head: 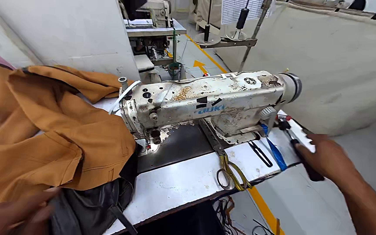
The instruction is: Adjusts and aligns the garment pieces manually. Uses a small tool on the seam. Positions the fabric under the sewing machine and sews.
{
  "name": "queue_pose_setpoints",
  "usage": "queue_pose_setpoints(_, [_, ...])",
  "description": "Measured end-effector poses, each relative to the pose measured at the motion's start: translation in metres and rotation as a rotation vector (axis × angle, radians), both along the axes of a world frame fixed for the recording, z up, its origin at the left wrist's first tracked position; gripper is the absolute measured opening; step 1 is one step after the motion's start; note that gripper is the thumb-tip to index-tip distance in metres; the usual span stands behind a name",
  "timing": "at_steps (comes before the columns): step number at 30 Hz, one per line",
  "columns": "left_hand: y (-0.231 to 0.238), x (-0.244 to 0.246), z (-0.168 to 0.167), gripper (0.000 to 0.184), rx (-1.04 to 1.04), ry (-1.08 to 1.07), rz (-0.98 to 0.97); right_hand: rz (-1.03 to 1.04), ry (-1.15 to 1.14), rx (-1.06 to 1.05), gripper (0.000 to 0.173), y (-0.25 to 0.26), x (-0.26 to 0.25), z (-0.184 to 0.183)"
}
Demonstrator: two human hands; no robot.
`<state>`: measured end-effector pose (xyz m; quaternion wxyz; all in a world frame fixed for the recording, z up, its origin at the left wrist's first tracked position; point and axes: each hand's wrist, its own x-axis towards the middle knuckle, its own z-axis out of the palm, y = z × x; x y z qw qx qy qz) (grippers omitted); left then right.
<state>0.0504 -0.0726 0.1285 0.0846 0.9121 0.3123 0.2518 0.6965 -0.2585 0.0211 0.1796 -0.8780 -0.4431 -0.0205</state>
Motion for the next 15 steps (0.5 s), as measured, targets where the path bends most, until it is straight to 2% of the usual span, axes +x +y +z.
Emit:
queue_pose_setpoints(2, [0.018,-0.006,-0.029,0.031,-0.005,0.219,0.015,0.081,-0.048,0.178,0.047,0.010,-0.036,0.008])
queue_pose_setpoints(4, [0.047,-0.026,-0.076,0.041,0.098,0.299,-0.065,0.193,0.000,0.281,0.046,0.016,-0.086,0.008])
queue_pose_setpoints(6, [0.073,-0.048,-0.115,0.059,0.155,0.406,-0.197,0.349,0.089,0.266,0.042,0.019,-0.140,-0.003])
queue_pose_setpoints(8, [0.090,-0.063,-0.139,0.070,0.052,0.466,-0.289,0.473,0.169,0.191,0.042,0.021,-0.188,-0.025])
queue_pose_setpoints(11, [0.100,-0.072,-0.159,0.071,-0.027,0.403,-0.283,0.417,0.231,0.132,0.042,0.030,-0.225,-0.057])
queue_pose_setpoints(13, [0.101,-0.073,-0.162,0.071,-0.019,0.393,-0.269,0.310,0.231,0.117,0.038,0.036,-0.231,-0.052])
queue_pose_setpoints(15, [0.102,-0.073,-0.163,0.072,-0.012,0.382,-0.257,0.228,0.247,0.052,0.041,0.047,-0.231,-0.038])
